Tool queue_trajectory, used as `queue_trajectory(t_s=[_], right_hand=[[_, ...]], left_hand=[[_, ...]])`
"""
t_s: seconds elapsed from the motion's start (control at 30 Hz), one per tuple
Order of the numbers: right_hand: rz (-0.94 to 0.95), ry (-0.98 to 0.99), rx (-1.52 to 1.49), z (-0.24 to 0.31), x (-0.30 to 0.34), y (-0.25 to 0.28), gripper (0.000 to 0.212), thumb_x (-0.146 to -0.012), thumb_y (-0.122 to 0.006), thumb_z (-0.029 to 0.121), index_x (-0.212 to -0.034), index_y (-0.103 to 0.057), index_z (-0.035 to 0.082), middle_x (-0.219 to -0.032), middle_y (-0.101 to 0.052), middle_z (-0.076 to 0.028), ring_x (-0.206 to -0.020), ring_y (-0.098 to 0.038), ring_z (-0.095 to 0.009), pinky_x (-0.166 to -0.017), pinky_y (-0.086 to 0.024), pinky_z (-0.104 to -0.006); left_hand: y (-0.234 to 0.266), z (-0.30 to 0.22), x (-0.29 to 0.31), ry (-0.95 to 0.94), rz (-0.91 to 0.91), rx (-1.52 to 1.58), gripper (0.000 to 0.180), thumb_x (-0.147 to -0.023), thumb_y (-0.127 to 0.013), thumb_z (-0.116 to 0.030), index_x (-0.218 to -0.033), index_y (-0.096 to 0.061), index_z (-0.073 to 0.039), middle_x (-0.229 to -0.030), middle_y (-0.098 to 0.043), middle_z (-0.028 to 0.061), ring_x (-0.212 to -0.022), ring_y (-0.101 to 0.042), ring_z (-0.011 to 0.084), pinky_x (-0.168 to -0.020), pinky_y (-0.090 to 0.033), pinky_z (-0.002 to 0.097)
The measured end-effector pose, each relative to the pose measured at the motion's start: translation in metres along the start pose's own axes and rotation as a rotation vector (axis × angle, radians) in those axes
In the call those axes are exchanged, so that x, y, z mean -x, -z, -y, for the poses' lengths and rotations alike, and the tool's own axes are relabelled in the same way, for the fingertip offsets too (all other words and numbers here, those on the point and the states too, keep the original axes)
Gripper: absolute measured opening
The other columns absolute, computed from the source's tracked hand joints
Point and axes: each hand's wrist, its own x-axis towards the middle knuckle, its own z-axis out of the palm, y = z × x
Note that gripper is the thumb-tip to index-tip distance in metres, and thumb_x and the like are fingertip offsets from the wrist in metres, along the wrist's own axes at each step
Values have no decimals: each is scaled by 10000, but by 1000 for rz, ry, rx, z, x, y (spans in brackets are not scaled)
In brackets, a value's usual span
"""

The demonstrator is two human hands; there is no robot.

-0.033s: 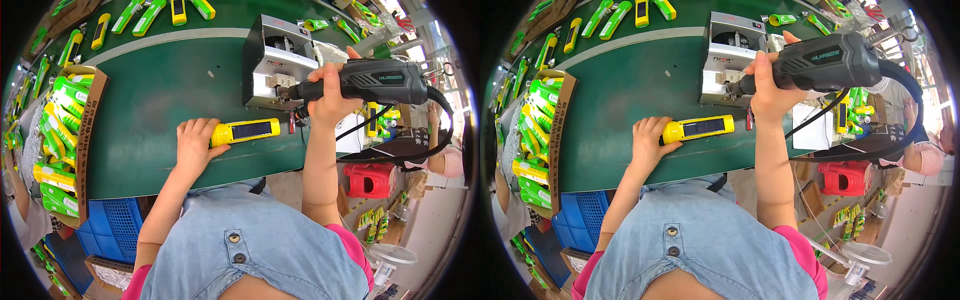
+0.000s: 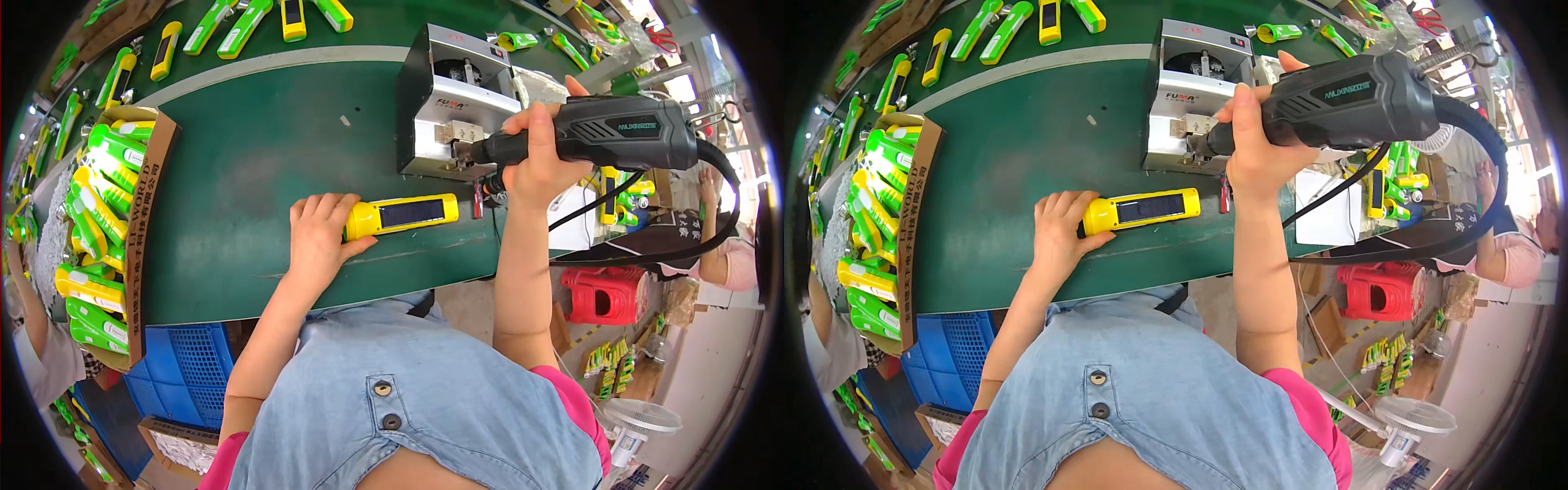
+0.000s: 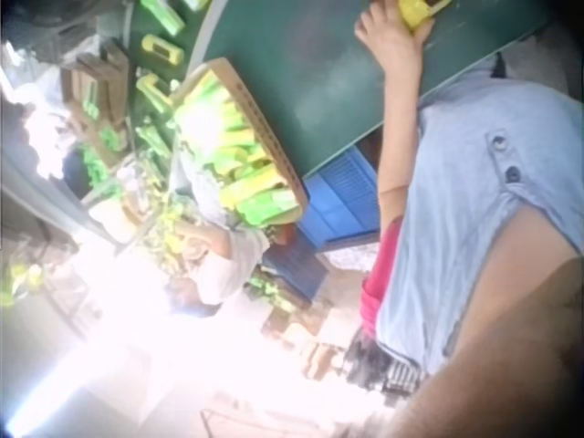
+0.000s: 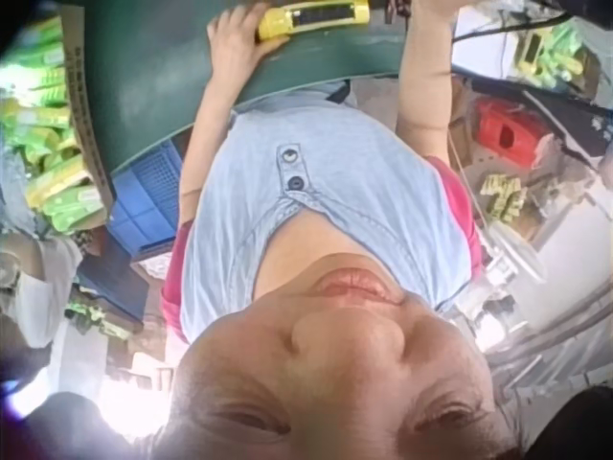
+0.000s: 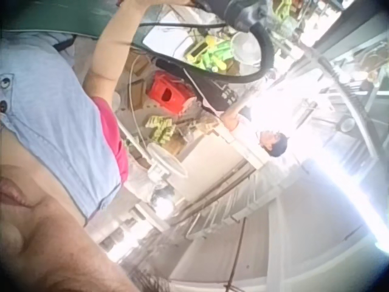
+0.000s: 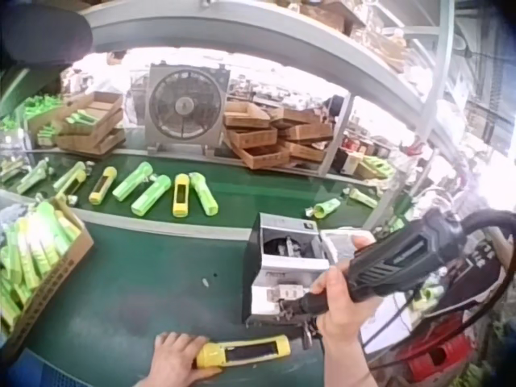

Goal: The person assembles flashlights by picking up flashlight bodies from a box and conveyor belt, driving screws into them using an electric screwdriver, and placing the flashlights into a box.

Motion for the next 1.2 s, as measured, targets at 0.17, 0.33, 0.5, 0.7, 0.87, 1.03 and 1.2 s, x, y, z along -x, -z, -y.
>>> queue_trajectory(t_s=[0.17, 0.33, 0.5, 0.7, 0.87, 1.03, 1.2], right_hand=[[30, -42, 23, -3, 5, -1, 443, -758, -591, -17, -1156, -405, -74, -644, -530, -56, -509, -526, -134, -529, -459, -255], [32, -19, -26, -9, 3, 0, 431, -745, -595, -54, -1143, -430, -62, -621, -563, -53, -513, -550, -114, -521, -465, -227], [90, -67, -13, -11, -3, 3, 427, -746, -587, -64, -1142, -430, -65, -623, -561, -46, -513, -553, -112, -518, -468, -228], [98, -92, -22, -11, -4, 4, 424, -760, -575, -53, -1150, -409, -69, -652, -518, -55, -511, -523, -138, -515, -465, -265], [97, -97, -10, -10, -4, 5, 425, -761, -574, -48, -1152, -406, -64, -648, -513, -54, -518, -524, -139, -518, -465, -265], [165, -93, -27, -14, -7, 10, 434, -767, -566, -40, -1162, -390, -66, -650, -511, -59, -519, -518, -147, -520, -453, -273], [206, -197, -77, -8, -8, 7, 447, -762, -569, -29, -1167, -381, -62, -642, -489, -62, -511, -496, -155, -516, -433, -284]], left_hand=[[-1, 1, 1, -1, 6, -11, 549, -548, -753, -268, -1021, -564, -63, -943, -557, 61, -894, -502, 249, -823, -351, 374], [0, 0, 1, 14, 22, -8, 554, -527, -766, -238, -1010, -565, -55, -951, -560, 56, -886, -512, 243, -825, -352, 381], [0, 1, 1, 13, 25, -9, 554, -528, -765, -238, -1009, -565, -53, -950, -559, 61, -885, -510, 248, -822, -354, 378], [-1, 2, 2, -5, 5, 8, 543, -568, -740, -273, -1034, -560, -60, -935, -549, 63, -883, -495, 250, -812, -351, 368], [-1, 2, 2, -5, 14, 13, 546, -567, -741, -272, -1037, -559, -63, -938, -548, 63, -886, -494, 251, -810, -350, 366], [0, 2, 3, -3, 19, 6, 551, -562, -743, -272, -1037, -558, -64, -937, -549, 62, -887, -494, 252, -802, -351, 367], [-1, 3, 4, -3, 10, 4, 552, -553, -747, -270, -1031, -561, -65, -946, -549, 60, -890, -494, 252, -797, -353, 366]])
